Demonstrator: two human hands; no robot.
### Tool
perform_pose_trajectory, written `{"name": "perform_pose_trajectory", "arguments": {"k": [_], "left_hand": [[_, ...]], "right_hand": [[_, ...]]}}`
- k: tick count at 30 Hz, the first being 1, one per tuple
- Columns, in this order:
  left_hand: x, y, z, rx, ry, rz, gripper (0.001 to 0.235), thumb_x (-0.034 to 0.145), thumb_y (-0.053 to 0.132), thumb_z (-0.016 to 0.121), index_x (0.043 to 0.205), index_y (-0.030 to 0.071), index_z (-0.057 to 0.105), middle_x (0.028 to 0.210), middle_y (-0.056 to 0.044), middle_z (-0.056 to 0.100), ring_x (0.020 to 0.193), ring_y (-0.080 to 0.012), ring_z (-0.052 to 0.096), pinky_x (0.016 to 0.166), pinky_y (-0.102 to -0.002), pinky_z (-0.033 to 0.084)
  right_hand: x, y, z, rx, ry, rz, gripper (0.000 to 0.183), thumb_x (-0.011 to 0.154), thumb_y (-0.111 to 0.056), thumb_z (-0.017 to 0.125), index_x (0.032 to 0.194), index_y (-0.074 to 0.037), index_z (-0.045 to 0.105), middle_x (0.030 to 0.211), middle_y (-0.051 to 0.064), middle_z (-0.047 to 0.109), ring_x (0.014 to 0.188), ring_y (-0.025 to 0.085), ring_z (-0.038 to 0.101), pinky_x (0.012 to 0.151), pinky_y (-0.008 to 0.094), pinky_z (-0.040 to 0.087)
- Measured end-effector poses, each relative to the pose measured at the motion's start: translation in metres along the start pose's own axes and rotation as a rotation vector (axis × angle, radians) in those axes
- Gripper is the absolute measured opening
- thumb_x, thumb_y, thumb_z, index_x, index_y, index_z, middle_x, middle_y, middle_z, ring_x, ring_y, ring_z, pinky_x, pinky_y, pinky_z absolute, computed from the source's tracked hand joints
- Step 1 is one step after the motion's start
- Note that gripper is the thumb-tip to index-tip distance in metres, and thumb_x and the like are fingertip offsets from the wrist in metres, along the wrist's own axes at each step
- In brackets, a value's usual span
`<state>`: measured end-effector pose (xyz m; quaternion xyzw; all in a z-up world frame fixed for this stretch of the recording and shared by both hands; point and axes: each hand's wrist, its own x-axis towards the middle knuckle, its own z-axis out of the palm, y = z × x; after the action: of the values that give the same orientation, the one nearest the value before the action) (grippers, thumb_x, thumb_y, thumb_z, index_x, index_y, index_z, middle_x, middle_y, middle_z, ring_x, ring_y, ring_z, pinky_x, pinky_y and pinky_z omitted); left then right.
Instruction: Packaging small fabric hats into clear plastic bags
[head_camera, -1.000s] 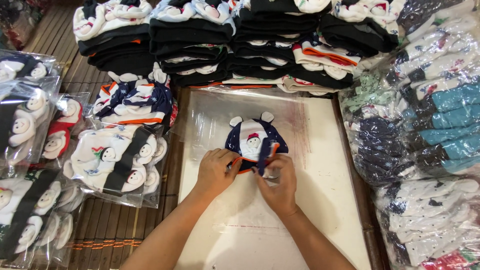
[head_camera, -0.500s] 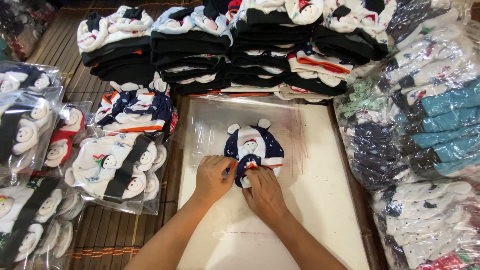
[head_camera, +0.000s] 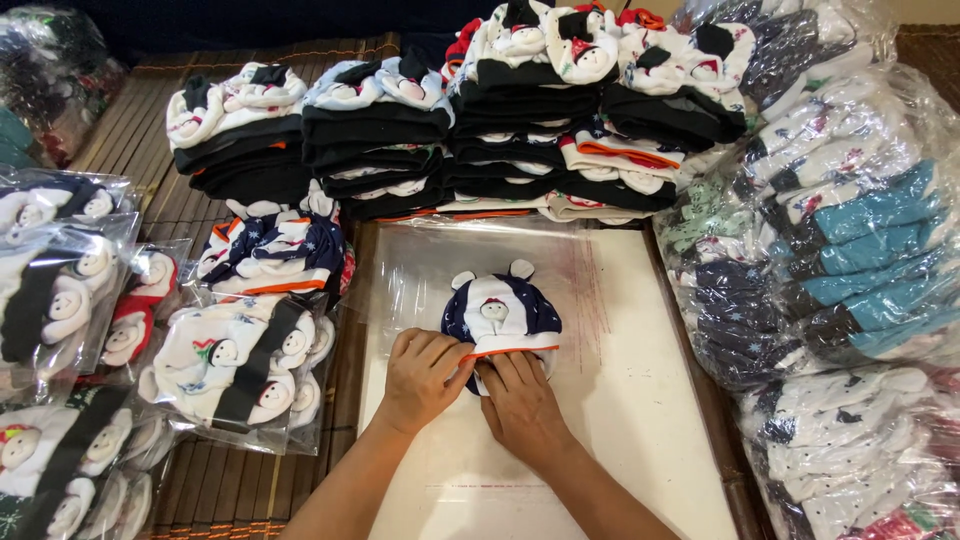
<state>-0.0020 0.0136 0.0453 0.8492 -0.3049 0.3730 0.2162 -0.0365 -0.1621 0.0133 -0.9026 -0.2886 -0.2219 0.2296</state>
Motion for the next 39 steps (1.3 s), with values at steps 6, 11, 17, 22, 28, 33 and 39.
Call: {"name": "perform_pose_trajectory", "arguments": {"k": [6, 11, 17, 22, 28, 33, 39], "left_hand": [[0.000, -0.001, -0.002, 0.087, 0.014, 0.098, 0.016, 0.081, 0.013, 0.079, 0.096, 0.010, 0.074, 0.100, 0.000, 0.066, 0.092, -0.0169, 0.062, 0.095, -0.038, 0.045], [0.000, 0.001, -0.003, 0.015, -0.036, 0.060, 0.015, 0.081, 0.015, 0.078, 0.095, 0.013, 0.073, 0.107, 0.002, 0.068, 0.099, -0.0164, 0.061, 0.101, -0.039, 0.044], [0.005, 0.004, -0.003, -0.092, -0.097, 0.019, 0.021, 0.080, 0.011, 0.074, 0.100, 0.011, 0.066, 0.110, 0.000, 0.072, 0.104, -0.0169, 0.065, 0.108, -0.040, 0.044], [0.001, 0.002, 0.002, -0.140, -0.132, -0.041, 0.027, 0.083, 0.010, 0.071, 0.109, 0.009, 0.064, 0.109, -0.001, 0.074, 0.101, -0.0183, 0.067, 0.107, -0.040, 0.044], [0.001, -0.003, 0.003, -0.165, -0.129, -0.050, 0.035, 0.078, 0.005, 0.071, 0.112, 0.007, 0.064, 0.106, -0.005, 0.074, 0.097, -0.0218, 0.067, 0.101, -0.040, 0.047], [0.001, -0.001, 0.000, -0.197, -0.184, -0.069, 0.046, 0.071, 0.009, 0.077, 0.116, 0.008, 0.064, 0.112, -0.004, 0.071, 0.104, -0.0211, 0.064, 0.108, -0.042, 0.041], [0.001, 0.000, 0.000, -0.171, -0.195, -0.082, 0.042, 0.075, 0.011, 0.074, 0.117, 0.009, 0.064, 0.115, -0.002, 0.068, 0.108, -0.0208, 0.061, 0.111, -0.042, 0.037]], "right_hand": [[0.000, 0.002, 0.001, -0.015, -0.055, 0.012, 0.054, 0.086, -0.021, 0.068, 0.131, 0.004, 0.053, 0.120, 0.017, 0.063, 0.110, 0.032, 0.054, 0.101, 0.044, 0.038], [-0.003, 0.004, 0.005, -0.034, -0.070, 0.017, 0.050, 0.083, -0.021, 0.070, 0.126, -0.001, 0.058, 0.116, 0.014, 0.065, 0.110, 0.031, 0.053, 0.104, 0.049, 0.034], [-0.001, 0.006, 0.003, 0.006, -0.100, 0.016, 0.044, 0.085, -0.023, 0.066, 0.125, -0.004, 0.060, 0.119, 0.012, 0.064, 0.113, 0.031, 0.053, 0.107, 0.051, 0.031], [0.000, 0.006, -0.002, 0.049, -0.061, -0.017, 0.048, 0.086, -0.022, 0.066, 0.129, -0.003, 0.059, 0.127, 0.012, 0.063, 0.117, 0.030, 0.052, 0.106, 0.048, 0.032], [0.013, -0.005, -0.030, 0.081, 0.092, -0.092, 0.032, 0.086, -0.024, 0.076, 0.110, -0.004, 0.070, 0.115, 0.007, 0.070, 0.111, 0.024, 0.060, 0.105, 0.042, 0.040], [0.013, -0.004, -0.037, 0.260, 0.057, -0.012, 0.022, 0.080, -0.017, 0.077, 0.099, -0.006, 0.073, 0.108, 0.005, 0.073, 0.105, 0.021, 0.063, 0.099, 0.039, 0.043], [0.014, 0.014, -0.051, 0.405, 0.237, 0.122, 0.023, 0.075, 0.000, 0.077, 0.097, -0.007, 0.076, 0.091, 0.004, 0.077, 0.076, 0.014, 0.066, 0.066, 0.025, 0.056]]}}
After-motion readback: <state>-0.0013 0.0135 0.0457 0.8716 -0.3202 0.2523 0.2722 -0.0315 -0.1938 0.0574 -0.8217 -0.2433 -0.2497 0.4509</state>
